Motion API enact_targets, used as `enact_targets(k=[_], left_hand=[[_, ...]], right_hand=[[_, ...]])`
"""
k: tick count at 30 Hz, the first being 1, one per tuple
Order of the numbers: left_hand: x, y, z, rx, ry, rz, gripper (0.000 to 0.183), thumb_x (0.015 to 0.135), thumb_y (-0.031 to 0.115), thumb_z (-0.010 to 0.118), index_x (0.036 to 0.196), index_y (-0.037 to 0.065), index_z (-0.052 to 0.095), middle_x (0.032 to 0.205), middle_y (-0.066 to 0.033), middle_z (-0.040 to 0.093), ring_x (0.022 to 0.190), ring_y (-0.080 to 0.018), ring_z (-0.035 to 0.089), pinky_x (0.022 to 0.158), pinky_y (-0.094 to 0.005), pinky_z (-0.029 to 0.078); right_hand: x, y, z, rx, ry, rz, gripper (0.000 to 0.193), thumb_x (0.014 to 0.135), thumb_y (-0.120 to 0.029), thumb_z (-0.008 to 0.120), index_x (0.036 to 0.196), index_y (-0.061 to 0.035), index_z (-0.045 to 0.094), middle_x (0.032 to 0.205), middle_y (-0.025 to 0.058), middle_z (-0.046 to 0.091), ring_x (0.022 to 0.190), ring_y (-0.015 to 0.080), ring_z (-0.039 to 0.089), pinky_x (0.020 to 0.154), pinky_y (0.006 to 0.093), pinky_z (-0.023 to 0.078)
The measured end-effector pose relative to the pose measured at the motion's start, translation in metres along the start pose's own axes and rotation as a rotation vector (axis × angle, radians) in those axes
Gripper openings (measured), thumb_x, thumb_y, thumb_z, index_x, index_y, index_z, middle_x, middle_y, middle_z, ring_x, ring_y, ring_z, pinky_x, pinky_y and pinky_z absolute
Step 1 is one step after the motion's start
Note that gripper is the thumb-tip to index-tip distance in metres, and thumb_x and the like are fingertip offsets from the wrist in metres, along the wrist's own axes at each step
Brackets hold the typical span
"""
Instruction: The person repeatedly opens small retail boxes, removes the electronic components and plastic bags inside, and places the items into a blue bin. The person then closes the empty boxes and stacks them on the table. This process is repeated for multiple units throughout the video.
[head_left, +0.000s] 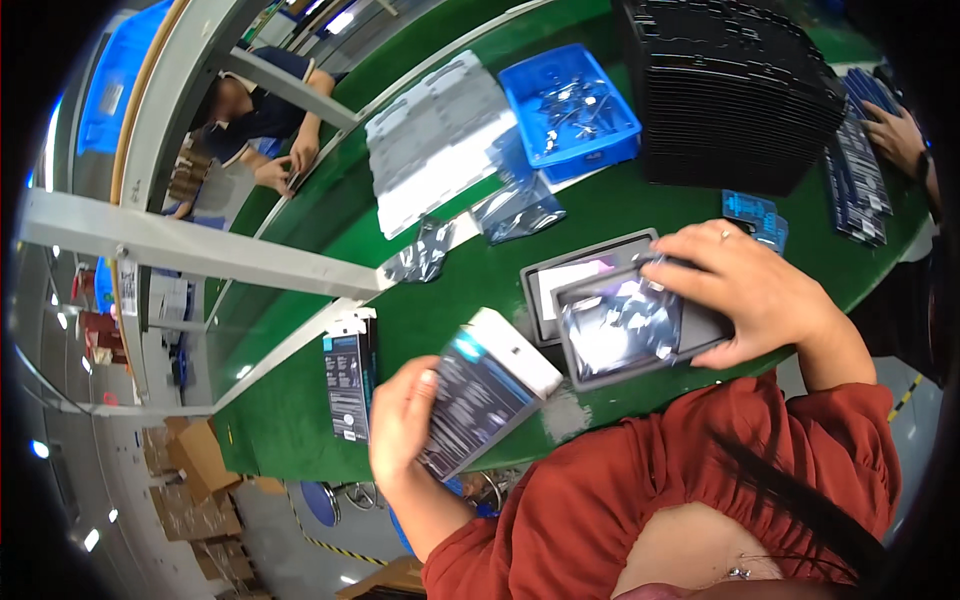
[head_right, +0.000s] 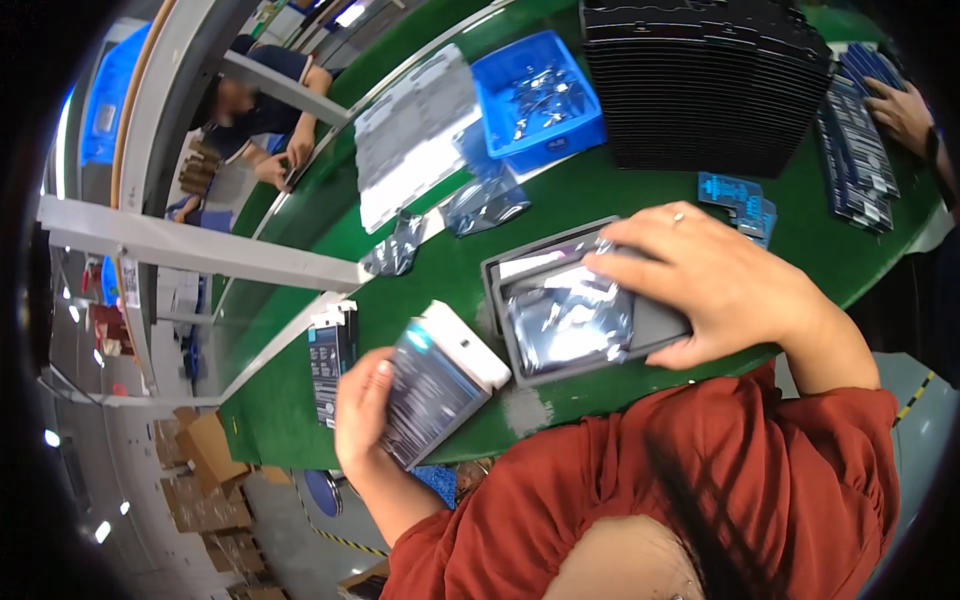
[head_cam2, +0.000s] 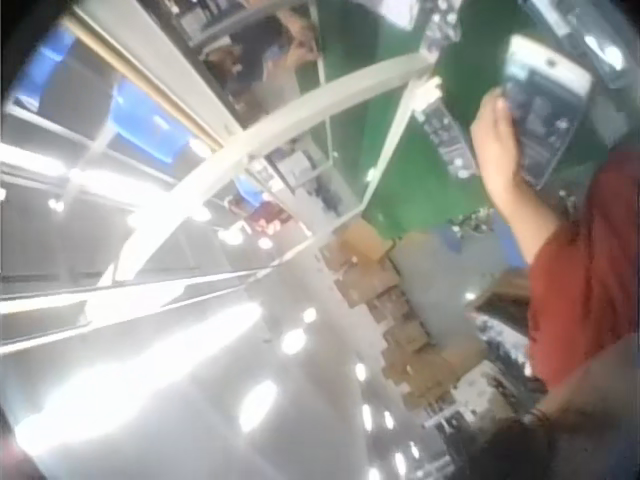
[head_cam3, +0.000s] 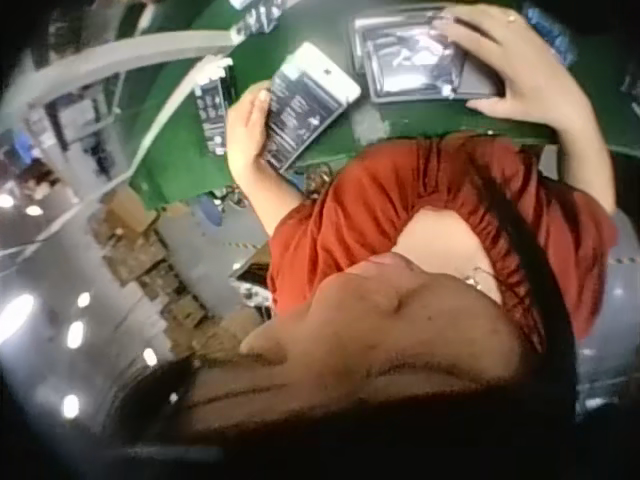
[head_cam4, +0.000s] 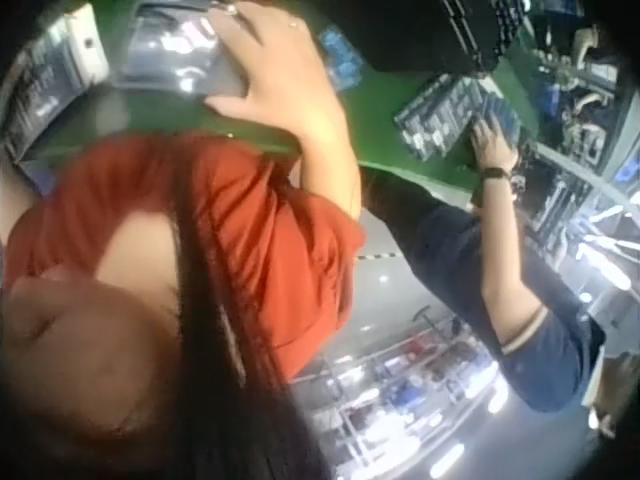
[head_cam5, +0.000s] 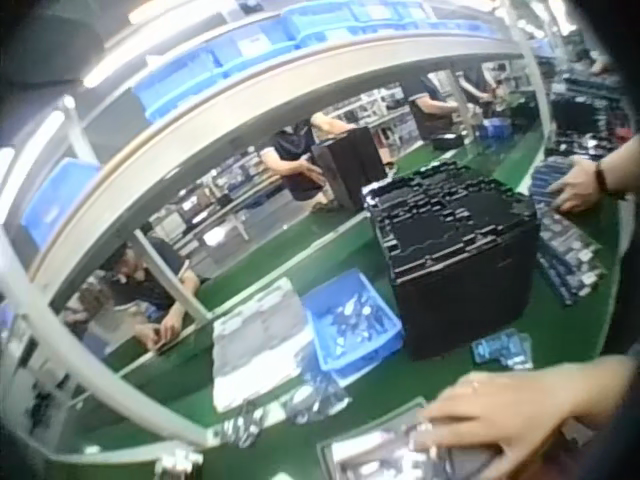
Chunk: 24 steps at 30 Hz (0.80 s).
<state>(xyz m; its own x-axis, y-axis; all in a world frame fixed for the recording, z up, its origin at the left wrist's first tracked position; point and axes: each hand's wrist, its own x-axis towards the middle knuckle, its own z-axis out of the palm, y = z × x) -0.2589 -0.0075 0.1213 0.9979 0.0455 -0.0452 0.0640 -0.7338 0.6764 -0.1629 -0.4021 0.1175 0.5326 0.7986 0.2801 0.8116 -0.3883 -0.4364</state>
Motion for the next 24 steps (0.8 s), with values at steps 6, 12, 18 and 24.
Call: enact_targets(k=[6, 12, 18, 24], left_hand=[[-0.016, -0.085, -0.079, 0.148, 0.586, -0.234, 0.038, 0.101, 0.027, 0.045, 0.108, -0.006, 0.063, 0.093, -0.015, 0.067, 0.083, -0.0207, 0.059, 0.08, -0.0338, 0.047], [0.0, -0.138, -0.113, 0.464, 0.592, -0.385, 0.032, 0.095, 0.02, 0.052, 0.114, -0.005, 0.063, 0.107, -0.0222, 0.064, 0.099, -0.0334, 0.061, 0.089, -0.0396, 0.046], [0.03, -0.044, -0.045, 0.347, 0.592, 0.054, 0.033, 0.086, 0.012, 0.062, 0.117, -0.001, 0.062, 0.119, -0.019, 0.061, 0.111, -0.0353, 0.057, 0.099, -0.0418, 0.043], [0.047, 0.073, 0.067, 0.169, 0.028, 0.522, 0.043, 0.079, 0.011, 0.07, 0.12, 0.002, 0.061, 0.122, -0.0148, 0.06, 0.112, -0.031, 0.057, 0.095, -0.04, 0.045]], right_hand=[[0.002, 0.013, 0.02, 0.029, 0.13, 0.052, 0.089, 0.055, -0.025, 0.083, 0.135, -0.0075, 0.05, 0.131, 0.0196, 0.049, 0.119, 0.0372, 0.049, 0.101, 0.0446, 0.038], [0.0, 0.02, 0.022, 0.045, 0.196, 0.074, 0.091, 0.055, -0.025, 0.083, 0.137, -0.0072, 0.048, 0.134, 0.0198, 0.048, 0.12, 0.0367, 0.048, 0.101, 0.0447, 0.037], [0.005, 0.016, 0.028, 0.044, 0.134, 0.028, 0.088, 0.058, -0.026, 0.082, 0.137, -0.0087, 0.047, 0.133, 0.0192, 0.048, 0.12, 0.0365, 0.048, 0.101, 0.0447, 0.037], [0.0, 0.003, 0.034, -0.008, 0.121, -0.014, 0.092, 0.057, -0.027, 0.084, 0.138, -0.0101, 0.045, 0.134, 0.0191, 0.047, 0.117, 0.0363, 0.049, 0.097, 0.0461, 0.039]])
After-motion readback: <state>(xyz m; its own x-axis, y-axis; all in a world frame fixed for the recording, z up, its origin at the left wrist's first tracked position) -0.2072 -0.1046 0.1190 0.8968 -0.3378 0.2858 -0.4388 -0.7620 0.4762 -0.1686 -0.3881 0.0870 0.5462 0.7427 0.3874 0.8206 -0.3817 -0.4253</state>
